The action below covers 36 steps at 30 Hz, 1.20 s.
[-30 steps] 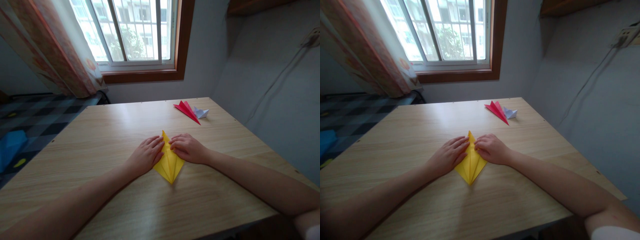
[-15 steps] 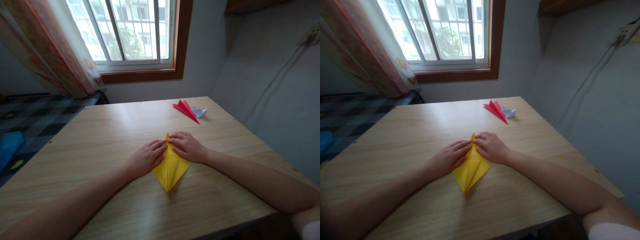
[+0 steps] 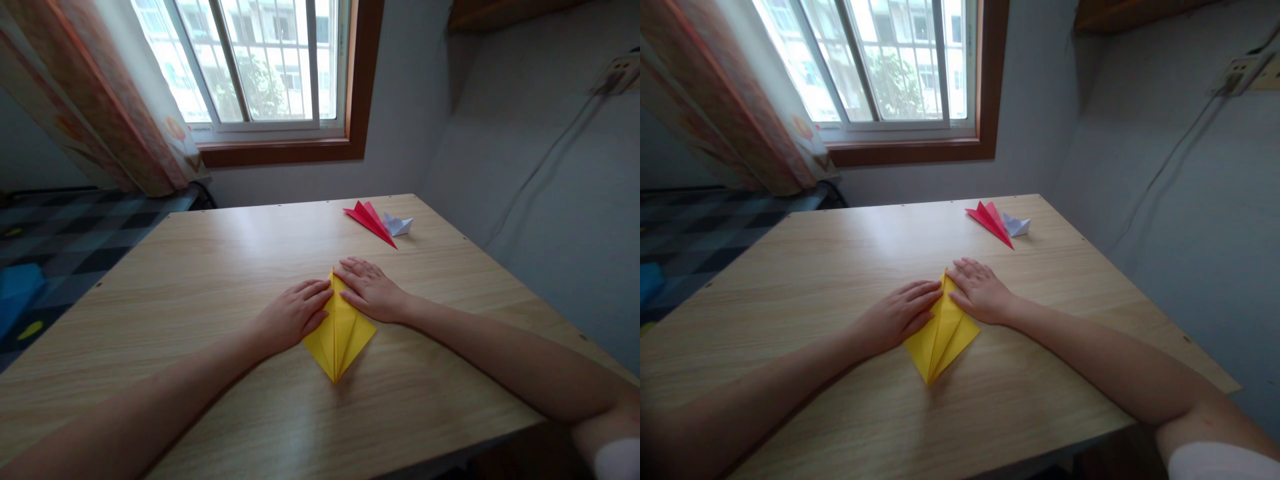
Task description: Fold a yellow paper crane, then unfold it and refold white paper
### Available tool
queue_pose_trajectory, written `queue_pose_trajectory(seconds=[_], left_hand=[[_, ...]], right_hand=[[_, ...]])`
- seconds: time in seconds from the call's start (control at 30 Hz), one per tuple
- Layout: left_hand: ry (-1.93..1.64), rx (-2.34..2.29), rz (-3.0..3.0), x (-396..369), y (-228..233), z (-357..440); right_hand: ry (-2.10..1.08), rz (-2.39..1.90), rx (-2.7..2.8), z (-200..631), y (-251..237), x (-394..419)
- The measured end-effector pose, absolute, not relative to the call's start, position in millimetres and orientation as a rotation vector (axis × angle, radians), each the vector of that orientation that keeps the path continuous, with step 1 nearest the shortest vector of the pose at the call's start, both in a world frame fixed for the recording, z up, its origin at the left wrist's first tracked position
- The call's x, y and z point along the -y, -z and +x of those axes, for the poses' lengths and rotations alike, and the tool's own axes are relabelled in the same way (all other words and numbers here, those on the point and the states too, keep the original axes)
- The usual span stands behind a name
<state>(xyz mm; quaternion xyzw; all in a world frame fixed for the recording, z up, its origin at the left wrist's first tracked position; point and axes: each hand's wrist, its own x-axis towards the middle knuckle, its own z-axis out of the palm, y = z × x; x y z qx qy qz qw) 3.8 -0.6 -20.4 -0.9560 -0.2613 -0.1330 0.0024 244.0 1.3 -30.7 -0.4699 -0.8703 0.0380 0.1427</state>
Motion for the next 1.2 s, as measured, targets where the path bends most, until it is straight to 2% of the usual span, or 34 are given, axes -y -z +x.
queue_pose_trajectory(seconds=[0.4, 1.2], left_hand=[[0.344, 0.9, -3.026, -1.3, 20.9, 2.5], [0.317, 0.954, -3.031, 3.9, 16.7, 1.4]], right_hand=[[-0.106, -1.175, 2.39, 248.2, 33.4, -2.9], [-0.166, -1.096, 2.428, 250.0, 27.7, -0.9]])
